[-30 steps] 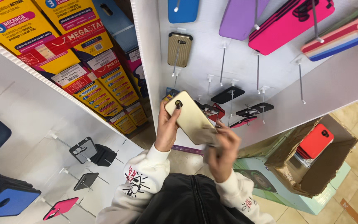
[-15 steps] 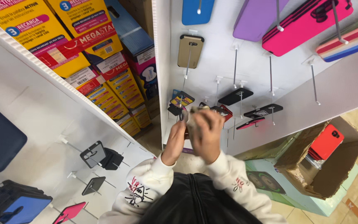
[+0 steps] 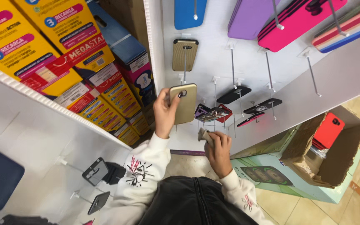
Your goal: The person wipes various phone cases with a cloth, removes them from display hooks, and places them into a cardboard box on the floor.
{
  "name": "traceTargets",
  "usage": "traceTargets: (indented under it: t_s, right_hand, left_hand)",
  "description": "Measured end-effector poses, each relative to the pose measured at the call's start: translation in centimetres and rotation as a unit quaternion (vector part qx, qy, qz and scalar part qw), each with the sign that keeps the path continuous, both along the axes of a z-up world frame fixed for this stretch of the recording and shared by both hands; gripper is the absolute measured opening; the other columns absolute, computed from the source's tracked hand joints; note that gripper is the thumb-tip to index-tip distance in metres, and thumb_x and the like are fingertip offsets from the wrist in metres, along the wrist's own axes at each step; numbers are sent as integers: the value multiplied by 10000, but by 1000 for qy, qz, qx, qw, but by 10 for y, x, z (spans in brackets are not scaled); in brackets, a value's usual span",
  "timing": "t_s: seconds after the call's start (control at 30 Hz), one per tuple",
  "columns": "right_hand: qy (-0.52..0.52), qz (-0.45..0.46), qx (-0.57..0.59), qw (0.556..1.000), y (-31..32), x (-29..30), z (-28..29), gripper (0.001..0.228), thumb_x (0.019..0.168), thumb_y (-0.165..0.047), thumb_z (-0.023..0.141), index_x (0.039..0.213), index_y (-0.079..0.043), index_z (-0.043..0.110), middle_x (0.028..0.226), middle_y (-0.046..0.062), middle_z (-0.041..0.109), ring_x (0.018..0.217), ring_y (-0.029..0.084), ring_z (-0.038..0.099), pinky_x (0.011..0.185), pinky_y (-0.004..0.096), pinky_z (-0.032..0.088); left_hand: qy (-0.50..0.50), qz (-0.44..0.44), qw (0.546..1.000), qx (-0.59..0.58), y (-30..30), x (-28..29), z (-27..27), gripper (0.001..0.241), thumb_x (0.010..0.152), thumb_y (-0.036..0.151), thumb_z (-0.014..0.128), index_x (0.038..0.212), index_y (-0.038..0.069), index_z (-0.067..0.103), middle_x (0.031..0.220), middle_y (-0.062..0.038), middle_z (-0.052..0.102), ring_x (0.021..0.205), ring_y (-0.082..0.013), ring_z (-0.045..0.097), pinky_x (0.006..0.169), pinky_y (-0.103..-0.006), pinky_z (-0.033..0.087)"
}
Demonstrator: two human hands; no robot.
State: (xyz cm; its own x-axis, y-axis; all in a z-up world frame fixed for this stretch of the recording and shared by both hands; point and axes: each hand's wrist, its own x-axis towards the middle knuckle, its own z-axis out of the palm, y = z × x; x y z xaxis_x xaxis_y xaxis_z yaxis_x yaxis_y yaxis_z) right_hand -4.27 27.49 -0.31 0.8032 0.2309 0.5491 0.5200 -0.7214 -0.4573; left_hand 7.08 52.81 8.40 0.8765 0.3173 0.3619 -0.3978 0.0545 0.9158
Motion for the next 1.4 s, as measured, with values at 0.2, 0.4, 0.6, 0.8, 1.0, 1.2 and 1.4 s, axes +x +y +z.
traceTargets:
  t_s: [0.2,0.4,0.6,0.8,1.0,1.2,1.4]
  right_hand:
    - [68,-6,26,997,-5,-35,-11,321,1188,-217,507,1453,-90,636,1388,121,615,1238,329,538,1078,462,413]
    - [100,-27,51,993,-12,-36,-15,373,1096,-109,576,1463,-84,640,1397,139,605,1254,356,522,1105,499,447]
    - [112,-9,53,992,-10,-31,-11,363,1108,-111,576,1464,-90,646,1395,124,617,1279,352,524,1127,503,443]
    - [135,-27,79,987,-20,-35,-11,381,1087,-133,598,1461,-107,665,1377,113,638,1222,332,550,1092,463,445]
    - [174,-40,127,976,-34,-48,-6,363,1075,-139,590,1422,-99,687,1346,101,670,1200,308,585,1073,435,454]
    - [164,-40,183,969,-62,-60,-3,314,1095,-164,621,1392,-94,693,1331,88,699,1209,302,633,1057,442,485]
    - [167,-99,216,957,-110,-79,4,291,1082,-183,663,1349,-81,724,1312,99,728,1222,293,671,1092,421,491]
  left_hand:
    - [-16,0,1000,-16,-18,24,-8,322,1161,291,723,1411,95,670,1273,-71,776,1078,-174,734,921,-285,594]
    - [-72,64,992,82,-13,52,-14,393,1222,247,584,1569,65,617,1560,-162,684,1446,-339,670,1222,-421,540]
    - [-55,75,995,43,-24,113,-30,375,1202,99,585,1551,22,469,1485,-210,654,1385,-372,693,1217,-457,571]
    - [-84,163,982,50,-33,160,-23,243,1197,224,588,1275,34,458,1224,-164,538,1071,-333,617,940,-443,525]
    - [-68,285,934,205,-36,167,-14,398,1069,-44,720,1398,-90,501,1338,-254,548,1239,-424,564,1096,-522,445]
    - [-42,220,956,188,-46,115,-28,652,1056,-151,727,1579,-63,348,1573,-265,478,1472,-416,560,1340,-507,407]
    - [244,-65,864,435,-89,49,-85,375,1028,401,794,1263,181,601,1008,-74,831,994,-424,801,834,-616,559]
